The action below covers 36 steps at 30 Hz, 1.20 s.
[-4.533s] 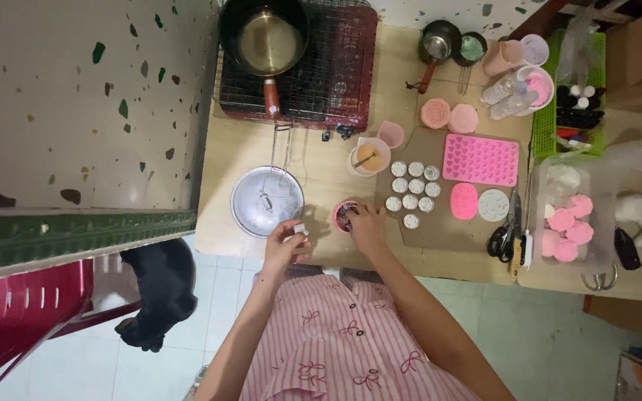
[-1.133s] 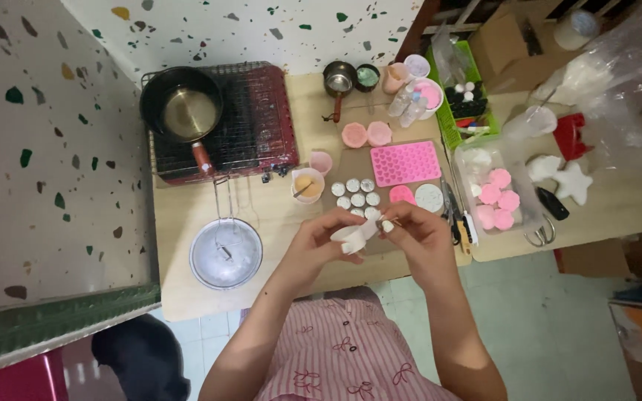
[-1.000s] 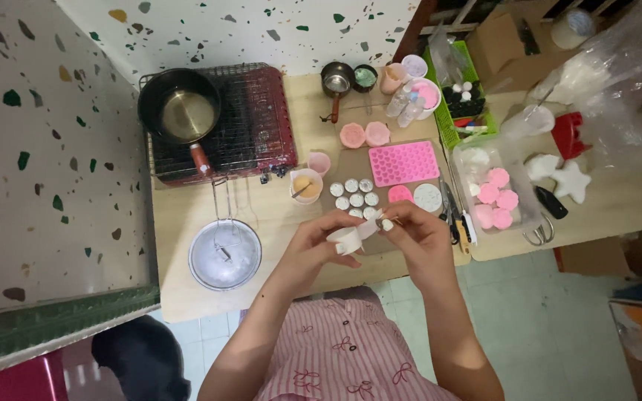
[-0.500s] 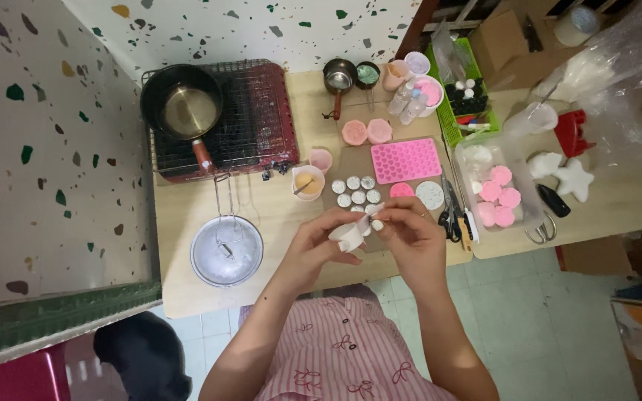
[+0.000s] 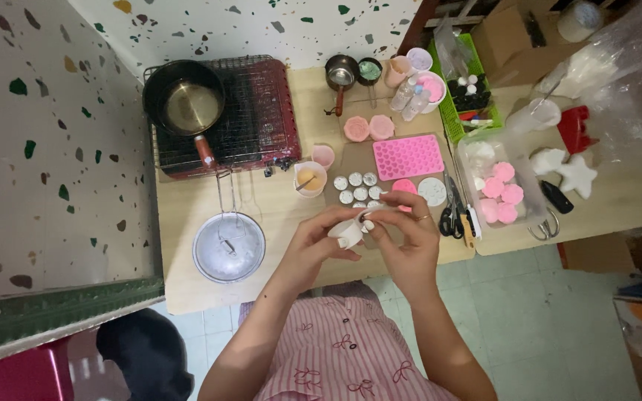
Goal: Preparing and assembling components for candle making, including wicks and small containers.
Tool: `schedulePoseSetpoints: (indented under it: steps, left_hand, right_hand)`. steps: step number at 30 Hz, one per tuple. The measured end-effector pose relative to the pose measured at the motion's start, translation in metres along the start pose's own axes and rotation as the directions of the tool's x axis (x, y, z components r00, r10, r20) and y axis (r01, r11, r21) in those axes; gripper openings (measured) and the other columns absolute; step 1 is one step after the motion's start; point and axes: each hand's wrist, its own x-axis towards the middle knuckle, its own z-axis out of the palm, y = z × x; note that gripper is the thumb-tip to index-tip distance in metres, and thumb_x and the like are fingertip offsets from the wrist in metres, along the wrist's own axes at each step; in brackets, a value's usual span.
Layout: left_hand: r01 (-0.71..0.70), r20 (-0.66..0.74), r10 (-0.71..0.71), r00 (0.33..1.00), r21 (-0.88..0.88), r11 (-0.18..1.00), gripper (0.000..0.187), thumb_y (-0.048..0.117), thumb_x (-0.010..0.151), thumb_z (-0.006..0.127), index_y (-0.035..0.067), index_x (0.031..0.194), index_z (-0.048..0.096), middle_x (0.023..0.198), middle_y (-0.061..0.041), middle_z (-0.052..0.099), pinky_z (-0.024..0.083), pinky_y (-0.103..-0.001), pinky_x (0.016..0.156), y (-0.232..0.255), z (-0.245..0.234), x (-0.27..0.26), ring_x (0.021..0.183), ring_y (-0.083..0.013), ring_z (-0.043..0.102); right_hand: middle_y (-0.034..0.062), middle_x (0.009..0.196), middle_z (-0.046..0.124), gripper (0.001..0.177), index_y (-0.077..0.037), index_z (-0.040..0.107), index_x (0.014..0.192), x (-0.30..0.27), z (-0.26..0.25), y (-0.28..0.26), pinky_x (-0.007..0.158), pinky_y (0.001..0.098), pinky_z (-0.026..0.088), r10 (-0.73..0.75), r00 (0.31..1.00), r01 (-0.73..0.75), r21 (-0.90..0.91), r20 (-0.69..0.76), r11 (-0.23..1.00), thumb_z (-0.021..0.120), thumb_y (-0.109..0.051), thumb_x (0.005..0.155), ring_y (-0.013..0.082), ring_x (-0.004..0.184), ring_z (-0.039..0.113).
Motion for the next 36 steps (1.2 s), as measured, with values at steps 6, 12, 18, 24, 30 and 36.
schedulePoseSetpoints:
  steps: [6, 12, 18, 24, 30, 36]
  left_hand:
    - [0.032, -0.042, -0.032, 0.999, 0.005, 0.999, 0.051, 0.000, 0.088, 0.059, 0.000, 0.139, 0.060, 0.129, -0.009, 0.064, 0.061, -0.037, 0.090, -0.010, -0.003, -0.001, 0.116, -0.0186, 0.064]
    - [-0.004, -0.086, 0.005, 0.996, 0.008, 1.000, 0.047, 0.000, 0.091, 0.068, -0.004, 0.137, 0.057, 0.128, -0.011, 0.066, 0.060, -0.038, 0.094, -0.031, -0.010, 0.003, 0.118, -0.0206, 0.065]
    - [-0.026, -0.043, 0.025, 0.999, -0.018, 1.000, 0.041, -0.007, 0.087, 0.067, -0.002, 0.127, 0.061, 0.125, -0.009, 0.065, 0.062, -0.041, 0.091, -0.032, -0.015, -0.001, 0.116, -0.0207, 0.065]
    - [0.033, -0.080, -0.035, 0.996, -0.026, 0.999, 0.039, -0.005, 0.084, 0.067, -0.001, 0.123, 0.064, 0.119, -0.008, 0.067, 0.064, -0.040, 0.087, -0.034, -0.021, -0.003, 0.107, -0.0197, 0.068]
    - [0.091, 0.011, -0.090, 0.996, -0.086, 0.992, 0.045, -0.006, 0.079, 0.064, -0.002, 0.124, 0.066, 0.117, -0.010, 0.068, 0.062, -0.039, 0.086, -0.018, -0.030, -0.008, 0.103, -0.0205, 0.070]
    - [0.130, -0.001, -0.131, 0.991, -0.087, 0.988, 0.049, -0.003, 0.077, 0.056, -0.006, 0.124, 0.067, 0.111, -0.013, 0.071, 0.062, -0.038, 0.083, -0.020, -0.034, -0.008, 0.093, -0.0227, 0.072]
  right_hand:
    - [0.0058, 0.129, 0.063, 0.023, -0.010, 0.076, 0.098, 0.000, 0.008, -0.015, 0.093, 0.0326, 0.052, -0.078, 0.995, 0.058, -0.302, -0.055, 0.952, 0.078, 0.000, 0.079, 0.0244, 0.115, 0.057]
    - [0.0076, 0.128, 0.062, 0.020, -0.009, 0.074, 0.097, 0.000, 0.010, -0.009, 0.097, 0.0405, 0.048, -0.200, 0.978, 0.151, -0.454, -0.061, 0.878, 0.080, -0.002, 0.079, 0.0310, 0.122, 0.052]
    - [0.0075, 0.124, 0.062, 0.022, -0.008, 0.074, 0.097, -0.003, 0.009, -0.010, 0.103, 0.0456, 0.046, -0.270, 0.963, 0.228, -0.512, -0.008, 0.828, 0.080, 0.000, 0.077, 0.0328, 0.123, 0.051]
    - [0.0051, 0.119, 0.062, 0.019, -0.007, 0.073, 0.094, -0.004, 0.006, -0.003, 0.100, 0.0399, 0.049, -0.194, 0.981, 0.186, -0.393, 0.019, 0.900, 0.079, 0.001, 0.078, 0.0276, 0.118, 0.057]
    - [0.0067, 0.130, 0.061, 0.016, -0.004, 0.073, 0.098, -0.004, -0.005, 0.016, 0.094, 0.0334, 0.052, 0.100, 0.988, -0.101, 0.004, 0.121, 0.995, 0.076, -0.001, 0.083, 0.0187, 0.106, 0.063]
    - [0.0067, 0.133, 0.057, 0.011, -0.003, 0.074, 0.096, -0.007, -0.004, 0.048, 0.087, 0.0366, 0.050, 0.333, 0.911, -0.410, 0.464, 0.241, 0.785, 0.074, -0.002, 0.085, 0.0203, 0.117, 0.058]
